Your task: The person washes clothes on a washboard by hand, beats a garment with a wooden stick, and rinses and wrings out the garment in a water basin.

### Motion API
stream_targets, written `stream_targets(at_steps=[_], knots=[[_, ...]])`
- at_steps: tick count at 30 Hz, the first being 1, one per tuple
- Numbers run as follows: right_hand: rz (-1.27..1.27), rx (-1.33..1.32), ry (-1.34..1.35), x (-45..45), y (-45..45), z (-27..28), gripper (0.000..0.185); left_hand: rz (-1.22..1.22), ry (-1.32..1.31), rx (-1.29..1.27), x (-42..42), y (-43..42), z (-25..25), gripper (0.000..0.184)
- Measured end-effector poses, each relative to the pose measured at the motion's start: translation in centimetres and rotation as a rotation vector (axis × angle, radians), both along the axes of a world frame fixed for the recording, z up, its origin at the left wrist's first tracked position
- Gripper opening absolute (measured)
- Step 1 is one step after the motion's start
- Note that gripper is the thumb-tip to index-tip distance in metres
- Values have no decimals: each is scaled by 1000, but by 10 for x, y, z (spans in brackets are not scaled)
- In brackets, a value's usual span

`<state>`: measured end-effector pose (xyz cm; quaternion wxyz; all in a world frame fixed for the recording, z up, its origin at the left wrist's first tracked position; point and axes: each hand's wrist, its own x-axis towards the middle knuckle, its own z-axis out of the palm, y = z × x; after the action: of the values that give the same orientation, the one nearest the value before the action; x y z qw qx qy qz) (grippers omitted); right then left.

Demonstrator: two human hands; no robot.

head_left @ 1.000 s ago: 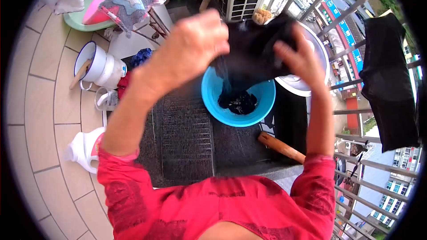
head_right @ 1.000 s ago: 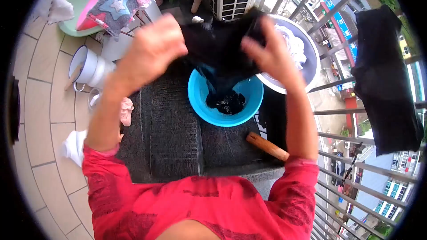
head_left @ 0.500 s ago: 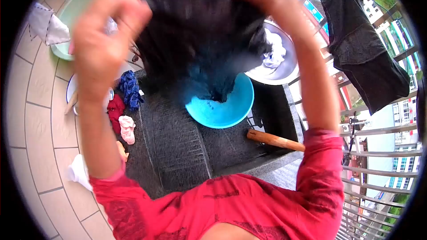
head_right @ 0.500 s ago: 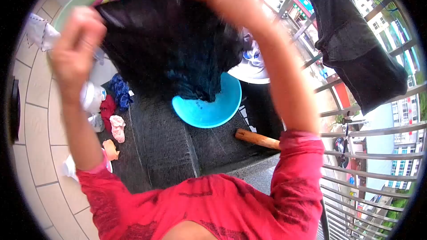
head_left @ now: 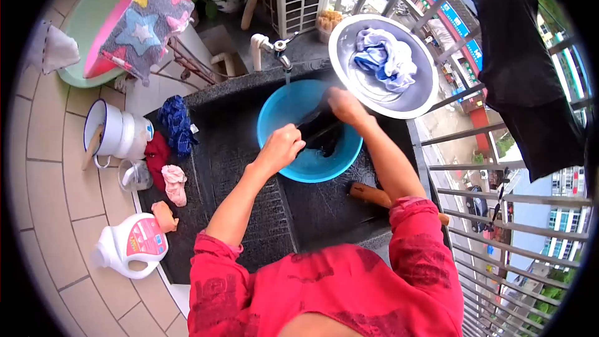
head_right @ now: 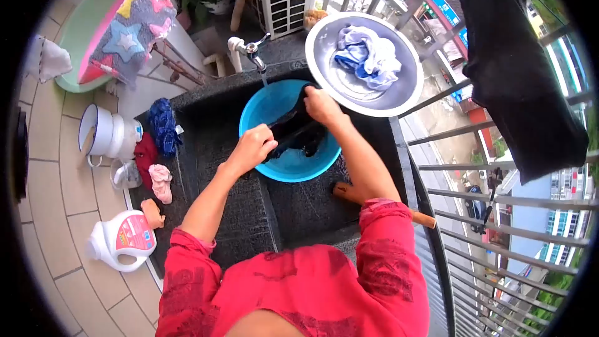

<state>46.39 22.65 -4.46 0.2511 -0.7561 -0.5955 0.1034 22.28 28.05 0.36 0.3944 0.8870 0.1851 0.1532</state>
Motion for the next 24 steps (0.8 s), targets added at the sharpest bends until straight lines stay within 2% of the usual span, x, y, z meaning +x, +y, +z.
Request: stream_targets(at_steps=[2,3,6,8,10,11,12,14,16,18,19,20,22,24], knots=[[26,-161,-40,14,2,5,26,16,-3,25,1,6,-5,17],[75,-275,-77,7,1,36,33,35,13,17,0,9,-7,18],[61,-308,-30,0,7,51,39,48,74,68,-11,17,-16,17],[44,-260,180,4,12,25,39,109,52,71,-15,22,-18,14],[39,-314,239,2,10,-1,37,149,28,45,-13,21,-23,14],[30,-259,216,0,7,-17,36,196,-46,36,-9,20,-28,14],[-78,-342,244,-6,7,-22,37,240,-120,28,-4,21,-34,14],[-233,-345,226,-11,9,-55,38,237,-78,7,2,23,-62,11],[-234,-345,184,-16,16,-86,41,281,32,-58,7,23,-100,18],[-321,-341,208,-29,30,-123,42,278,88,111,16,25,-147,32],[-305,-321,144,-36,35,-155,42,243,192,145,22,27,-168,46],[-340,-276,48,-52,38,-161,40,229,321,157,27,28,-185,58],[-287,-336,-133,-66,42,-170,38,201,544,143,34,28,-203,67],[-256,-426,-164,-65,46,-175,36,169,634,122,41,28,-219,68]])
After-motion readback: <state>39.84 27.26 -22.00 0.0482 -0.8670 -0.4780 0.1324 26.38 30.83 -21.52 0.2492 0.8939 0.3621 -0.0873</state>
